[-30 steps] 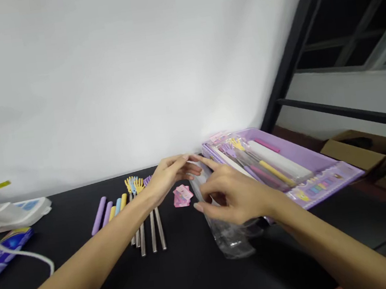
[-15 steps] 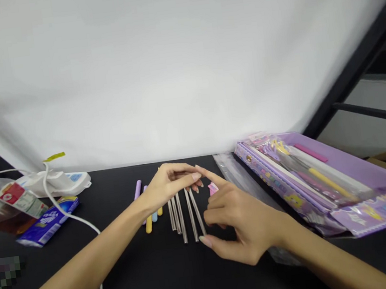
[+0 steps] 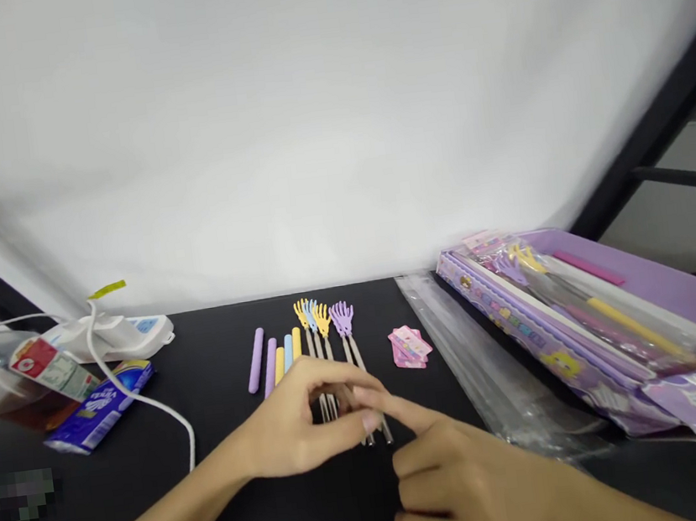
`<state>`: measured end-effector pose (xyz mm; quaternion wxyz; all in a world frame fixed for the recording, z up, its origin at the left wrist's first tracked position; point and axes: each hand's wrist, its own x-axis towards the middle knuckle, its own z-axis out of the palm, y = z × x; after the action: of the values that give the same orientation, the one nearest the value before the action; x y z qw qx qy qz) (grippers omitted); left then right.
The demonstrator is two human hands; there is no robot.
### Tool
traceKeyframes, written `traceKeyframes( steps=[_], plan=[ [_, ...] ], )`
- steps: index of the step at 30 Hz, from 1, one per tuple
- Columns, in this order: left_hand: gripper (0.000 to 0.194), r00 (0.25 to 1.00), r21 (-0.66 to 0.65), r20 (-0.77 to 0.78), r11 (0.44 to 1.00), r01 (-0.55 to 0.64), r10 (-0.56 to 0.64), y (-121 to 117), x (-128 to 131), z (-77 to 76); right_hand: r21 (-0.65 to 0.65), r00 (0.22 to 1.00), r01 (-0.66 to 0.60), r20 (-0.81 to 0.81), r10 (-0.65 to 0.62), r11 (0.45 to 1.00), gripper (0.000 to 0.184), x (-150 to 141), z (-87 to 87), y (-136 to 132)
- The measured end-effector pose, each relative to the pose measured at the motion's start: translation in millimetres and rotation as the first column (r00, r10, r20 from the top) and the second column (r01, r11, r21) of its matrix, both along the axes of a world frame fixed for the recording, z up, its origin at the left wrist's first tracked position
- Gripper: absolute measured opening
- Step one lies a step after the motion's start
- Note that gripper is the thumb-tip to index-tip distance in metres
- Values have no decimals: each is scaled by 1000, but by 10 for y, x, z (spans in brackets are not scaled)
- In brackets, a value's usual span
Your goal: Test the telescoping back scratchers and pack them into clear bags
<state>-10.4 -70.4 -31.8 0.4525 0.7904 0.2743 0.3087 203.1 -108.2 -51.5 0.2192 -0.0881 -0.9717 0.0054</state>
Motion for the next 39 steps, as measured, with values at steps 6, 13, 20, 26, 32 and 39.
traceKeyframes(
  steps=[6,13,20,26,32,39],
  plan=[
    [9,998,191,-63,982,-16,28,-196,36,6,-116,996,-14,82,24,993,34,-9,-206,-97],
    [24,992,119,-70,987,110,-102,-253,65,-31,-38,977,-207,36,208,978,48,-227,-487,73],
    [24,977,101,-125,977,186,-173,-260,46,72,58,939,-343,12,343,937,43,-359,-680,149],
    [24,958,68,-165,966,248,-234,-243,27,124,84,942,-336,32,335,938,39,-324,-703,112],
    [28,973,163,-180,972,171,-141,-284,-11,113,94,943,-333,16,333,938,49,-303,-754,109],
    [22,972,163,-221,980,113,-75,-321,-54,168,162,968,-244,-28,251,956,50,-257,-763,105]
  ],
)
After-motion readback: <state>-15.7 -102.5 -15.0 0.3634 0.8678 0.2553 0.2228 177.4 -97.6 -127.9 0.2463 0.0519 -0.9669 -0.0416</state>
